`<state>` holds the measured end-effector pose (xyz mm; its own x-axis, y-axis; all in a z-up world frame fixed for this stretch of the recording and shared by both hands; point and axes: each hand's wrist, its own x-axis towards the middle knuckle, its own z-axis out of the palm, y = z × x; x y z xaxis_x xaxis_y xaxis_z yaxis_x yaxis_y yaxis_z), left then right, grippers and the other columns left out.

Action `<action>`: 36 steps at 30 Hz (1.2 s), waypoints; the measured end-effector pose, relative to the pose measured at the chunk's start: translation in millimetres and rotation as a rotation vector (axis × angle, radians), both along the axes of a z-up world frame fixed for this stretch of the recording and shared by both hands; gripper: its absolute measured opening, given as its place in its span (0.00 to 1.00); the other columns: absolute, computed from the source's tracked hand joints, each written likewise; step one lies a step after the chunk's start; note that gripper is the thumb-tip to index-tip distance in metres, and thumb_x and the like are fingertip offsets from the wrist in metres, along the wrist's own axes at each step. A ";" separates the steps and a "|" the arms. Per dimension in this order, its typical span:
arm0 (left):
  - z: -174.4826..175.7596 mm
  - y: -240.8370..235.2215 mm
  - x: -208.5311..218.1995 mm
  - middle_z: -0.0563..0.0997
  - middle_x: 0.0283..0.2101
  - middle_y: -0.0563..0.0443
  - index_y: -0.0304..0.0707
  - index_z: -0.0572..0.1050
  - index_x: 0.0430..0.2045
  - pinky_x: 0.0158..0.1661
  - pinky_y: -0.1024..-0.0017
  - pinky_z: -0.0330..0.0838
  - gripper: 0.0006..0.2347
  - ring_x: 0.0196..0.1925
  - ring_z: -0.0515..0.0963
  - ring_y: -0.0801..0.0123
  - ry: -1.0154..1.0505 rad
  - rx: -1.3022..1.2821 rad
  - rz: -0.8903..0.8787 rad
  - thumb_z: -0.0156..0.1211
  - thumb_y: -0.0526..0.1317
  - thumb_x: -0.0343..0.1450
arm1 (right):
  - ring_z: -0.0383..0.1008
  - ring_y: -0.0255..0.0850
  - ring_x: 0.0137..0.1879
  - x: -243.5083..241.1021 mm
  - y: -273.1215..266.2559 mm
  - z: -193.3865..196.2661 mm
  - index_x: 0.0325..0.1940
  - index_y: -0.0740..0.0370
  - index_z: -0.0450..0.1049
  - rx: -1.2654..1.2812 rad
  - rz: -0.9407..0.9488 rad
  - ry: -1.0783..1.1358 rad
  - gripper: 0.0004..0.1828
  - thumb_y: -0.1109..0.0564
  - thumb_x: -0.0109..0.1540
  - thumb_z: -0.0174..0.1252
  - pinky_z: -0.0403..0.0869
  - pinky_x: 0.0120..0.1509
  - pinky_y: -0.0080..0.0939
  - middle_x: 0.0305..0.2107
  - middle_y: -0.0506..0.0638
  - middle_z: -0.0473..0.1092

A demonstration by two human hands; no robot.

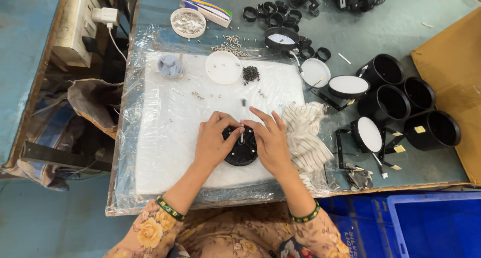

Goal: The person assembles small LED light fixtures by hand. They insert wires into black circular housings, apply adhesive with a green caulking gun, wipe excess adhesive with a cloth, and attach white diffuser covers. The person handles multiple units one at a time on a workbench.

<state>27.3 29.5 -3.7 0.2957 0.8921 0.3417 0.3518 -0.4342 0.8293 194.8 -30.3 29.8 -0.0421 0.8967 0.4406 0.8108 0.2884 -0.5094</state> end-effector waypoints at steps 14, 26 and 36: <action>0.9 -4.6 -0.8 0.76 0.44 0.55 0.46 0.82 0.37 0.52 0.64 0.61 0.11 0.47 0.75 0.65 0.046 0.035 -0.014 0.68 0.48 0.66 | 0.80 0.39 0.54 11.7 12.1 -35.1 0.59 0.65 0.72 -0.064 -0.025 0.610 0.14 0.60 0.71 0.49 0.74 0.59 0.36 0.49 0.53 0.77; -4.3 -12.9 -11.6 0.81 0.37 0.61 0.46 0.78 0.28 0.62 0.54 0.46 0.06 0.59 0.73 0.65 0.104 0.247 -0.026 0.69 0.43 0.67 | 0.80 0.41 0.51 16.7 8.4 -37.8 0.52 0.64 0.77 -0.085 0.044 0.577 0.12 0.58 0.70 0.52 0.75 0.57 0.38 0.44 0.53 0.78; 12.8 -25.0 -0.9 0.81 0.36 0.61 0.44 0.78 0.31 0.64 0.53 0.47 0.04 0.52 0.77 0.68 0.247 0.477 0.015 0.67 0.36 0.68 | 0.76 0.48 0.56 16.9 -2.6 -27.2 0.52 0.60 0.78 0.032 0.079 0.467 0.12 0.57 0.65 0.60 0.72 0.60 0.43 0.48 0.53 0.76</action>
<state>26.4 4.4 9.1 0.4072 0.6593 0.6320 0.5207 -0.7361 0.4324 211.7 -32.9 2.6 0.0996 0.8844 0.4561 0.4720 0.3615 -0.8040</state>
